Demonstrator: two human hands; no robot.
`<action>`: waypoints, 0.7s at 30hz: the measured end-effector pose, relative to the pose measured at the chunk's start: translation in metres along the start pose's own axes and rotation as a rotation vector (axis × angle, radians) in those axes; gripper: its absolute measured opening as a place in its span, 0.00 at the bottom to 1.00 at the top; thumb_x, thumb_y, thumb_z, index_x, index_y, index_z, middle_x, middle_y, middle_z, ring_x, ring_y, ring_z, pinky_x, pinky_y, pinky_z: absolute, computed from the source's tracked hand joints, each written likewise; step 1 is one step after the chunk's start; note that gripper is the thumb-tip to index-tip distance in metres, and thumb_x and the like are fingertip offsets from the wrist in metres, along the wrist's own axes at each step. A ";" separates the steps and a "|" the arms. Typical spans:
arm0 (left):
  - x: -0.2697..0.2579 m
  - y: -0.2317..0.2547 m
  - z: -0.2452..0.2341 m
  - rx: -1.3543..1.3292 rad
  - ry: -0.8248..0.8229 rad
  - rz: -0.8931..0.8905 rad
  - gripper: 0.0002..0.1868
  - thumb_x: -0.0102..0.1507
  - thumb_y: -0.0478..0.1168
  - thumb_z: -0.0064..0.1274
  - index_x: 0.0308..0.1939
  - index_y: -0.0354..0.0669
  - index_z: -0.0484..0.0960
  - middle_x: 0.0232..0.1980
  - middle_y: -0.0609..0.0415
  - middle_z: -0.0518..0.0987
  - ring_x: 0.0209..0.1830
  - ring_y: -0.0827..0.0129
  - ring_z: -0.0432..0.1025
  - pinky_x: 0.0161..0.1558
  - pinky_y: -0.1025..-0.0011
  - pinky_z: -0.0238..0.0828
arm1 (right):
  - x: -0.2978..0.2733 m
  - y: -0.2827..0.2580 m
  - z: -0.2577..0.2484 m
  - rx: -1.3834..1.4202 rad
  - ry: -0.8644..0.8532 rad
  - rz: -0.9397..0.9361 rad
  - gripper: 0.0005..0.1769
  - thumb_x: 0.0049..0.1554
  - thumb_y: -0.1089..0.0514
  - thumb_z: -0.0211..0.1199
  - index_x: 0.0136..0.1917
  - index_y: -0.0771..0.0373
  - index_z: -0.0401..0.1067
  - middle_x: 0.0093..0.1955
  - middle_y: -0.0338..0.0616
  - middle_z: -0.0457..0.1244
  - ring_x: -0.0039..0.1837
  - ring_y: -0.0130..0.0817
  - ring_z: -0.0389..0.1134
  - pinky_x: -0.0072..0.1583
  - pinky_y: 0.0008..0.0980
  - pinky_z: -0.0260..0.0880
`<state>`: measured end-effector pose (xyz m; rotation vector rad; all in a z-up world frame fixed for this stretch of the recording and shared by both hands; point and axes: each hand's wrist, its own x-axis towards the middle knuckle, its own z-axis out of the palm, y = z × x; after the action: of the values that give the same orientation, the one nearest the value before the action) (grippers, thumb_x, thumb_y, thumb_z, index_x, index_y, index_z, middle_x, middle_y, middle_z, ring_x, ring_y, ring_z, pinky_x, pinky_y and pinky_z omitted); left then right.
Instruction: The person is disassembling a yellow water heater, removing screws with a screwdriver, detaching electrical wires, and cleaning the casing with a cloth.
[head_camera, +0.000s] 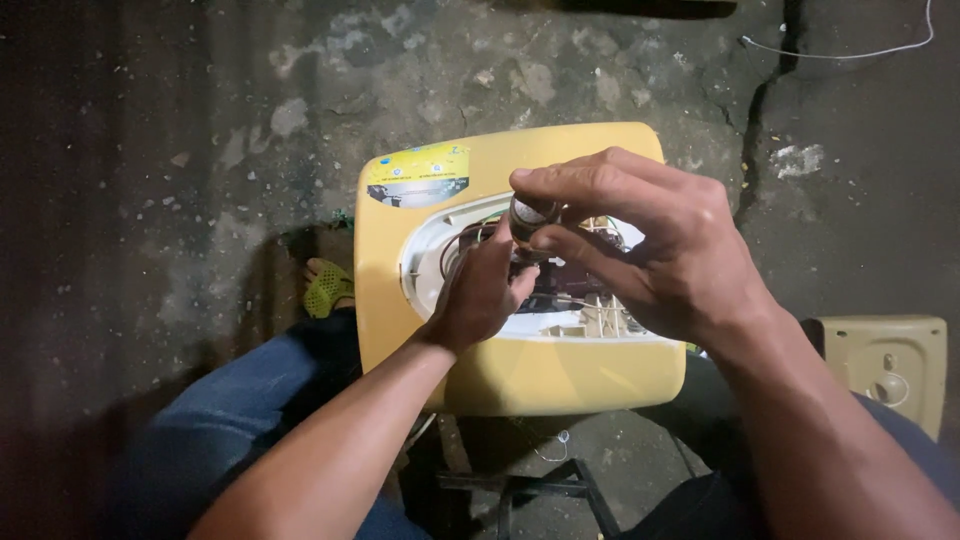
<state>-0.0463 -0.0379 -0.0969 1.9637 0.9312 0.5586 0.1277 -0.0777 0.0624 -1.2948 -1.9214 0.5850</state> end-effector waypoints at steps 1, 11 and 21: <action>0.000 -0.002 0.001 0.001 0.000 0.001 0.37 0.57 0.31 0.56 0.70 0.33 0.63 0.43 0.41 0.86 0.37 0.46 0.81 0.37 0.55 0.73 | 0.001 0.000 0.001 0.000 0.002 -0.001 0.19 0.56 0.64 0.71 0.62 0.67 0.75 0.50 0.49 0.70 0.42 0.31 0.71 0.43 0.27 0.72; -0.002 -0.003 -0.002 -0.008 -0.011 0.050 0.35 0.58 0.31 0.56 0.70 0.36 0.65 0.42 0.45 0.86 0.32 0.52 0.80 0.33 0.59 0.72 | 0.001 0.001 0.003 0.034 0.014 0.034 0.20 0.55 0.65 0.70 0.61 0.67 0.75 0.52 0.51 0.71 0.48 0.35 0.76 0.50 0.29 0.80; 0.002 0.002 -0.005 0.003 -0.055 -0.012 0.33 0.58 0.31 0.56 0.67 0.34 0.66 0.42 0.42 0.86 0.35 0.49 0.82 0.34 0.57 0.75 | 0.002 -0.001 0.003 0.053 0.048 0.048 0.19 0.55 0.66 0.69 0.61 0.68 0.75 0.52 0.50 0.71 0.47 0.34 0.75 0.50 0.28 0.80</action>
<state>-0.0471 -0.0345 -0.0923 1.9650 0.9092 0.4946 0.1247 -0.0764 0.0621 -1.3124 -1.8278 0.6195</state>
